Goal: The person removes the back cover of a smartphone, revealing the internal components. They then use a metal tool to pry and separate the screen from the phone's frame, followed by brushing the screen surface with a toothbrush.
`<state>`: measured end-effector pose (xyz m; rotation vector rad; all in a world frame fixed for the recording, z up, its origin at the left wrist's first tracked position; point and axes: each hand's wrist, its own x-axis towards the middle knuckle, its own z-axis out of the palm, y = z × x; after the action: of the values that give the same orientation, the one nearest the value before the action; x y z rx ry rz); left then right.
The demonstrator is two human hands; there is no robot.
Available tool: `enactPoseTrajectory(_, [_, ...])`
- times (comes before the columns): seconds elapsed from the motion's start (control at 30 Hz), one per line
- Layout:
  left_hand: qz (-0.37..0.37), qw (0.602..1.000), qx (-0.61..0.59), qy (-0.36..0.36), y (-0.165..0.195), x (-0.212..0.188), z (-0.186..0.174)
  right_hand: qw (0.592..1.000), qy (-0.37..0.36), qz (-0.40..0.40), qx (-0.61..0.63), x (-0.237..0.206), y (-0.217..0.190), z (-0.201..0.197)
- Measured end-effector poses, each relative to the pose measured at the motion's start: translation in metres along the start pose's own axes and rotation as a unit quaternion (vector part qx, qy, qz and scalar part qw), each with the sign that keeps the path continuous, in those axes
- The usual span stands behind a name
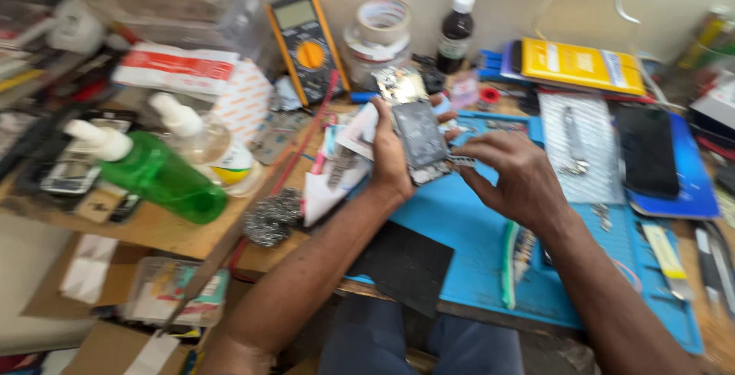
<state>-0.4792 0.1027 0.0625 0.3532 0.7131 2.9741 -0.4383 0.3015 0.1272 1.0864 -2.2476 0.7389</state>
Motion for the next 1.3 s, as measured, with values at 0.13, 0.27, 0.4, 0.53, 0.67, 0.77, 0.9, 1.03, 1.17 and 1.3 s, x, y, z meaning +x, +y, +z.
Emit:
enactPoseTrajectory(0.13, [0.004,1.0,-0.001,-0.013,0.003,0.007,-0.001,0.985,0.069,0.152,0.033,0.001,0.014,-0.036])
enactPoseTrajectory(0.27, [0.016,0.999,0.029,0.008,0.009,0.004,-0.001,0.941,-0.031,0.336,-0.019,-0.014,0.018,-0.079])
enactPoseTrajectory(0.4, [0.01,1.0,0.02,-0.007,0.01,0.002,-0.003,0.889,-0.171,0.418,-0.076,-0.051,-0.004,-0.081])
enactPoseTrajectory(0.53, [-0.014,1.0,-0.005,-0.024,0.009,0.003,-0.005,0.897,-0.067,0.425,-0.099,-0.094,-0.018,-0.093])
enactPoseTrajectory(0.67, [-0.029,0.999,0.031,-0.034,0.01,0.001,-0.003,0.856,-0.045,0.495,-0.14,-0.122,-0.012,-0.128])
enactPoseTrajectory(0.77, [-0.015,0.998,0.067,-0.012,0.008,-0.004,0.001,0.825,-0.152,0.528,-0.135,-0.136,-0.018,-0.139])
enactPoseTrajectory(0.9, [-0.024,0.998,0.05,-0.028,0.003,-0.008,0.004,0.824,-0.22,0.495,-0.169,-0.145,-0.038,-0.131])
enactPoseTrajectory(1.03, [-0.04,0.999,0.019,-0.031,0.001,-0.009,0.006,0.811,-0.218,0.515,-0.171,-0.141,-0.046,-0.13])
enactPoseTrajectory(1.17, [-0.025,0.997,0.059,-0.031,-0.002,-0.008,0.004,0.846,-0.148,0.46,-0.228,-0.129,-0.045,-0.152])
enactPoseTrajectory(1.3, [-0.032,0.998,0.037,-0.025,-0.004,-0.003,-0.006,0.861,-0.144,0.428,-0.234,-0.118,-0.039,-0.167])
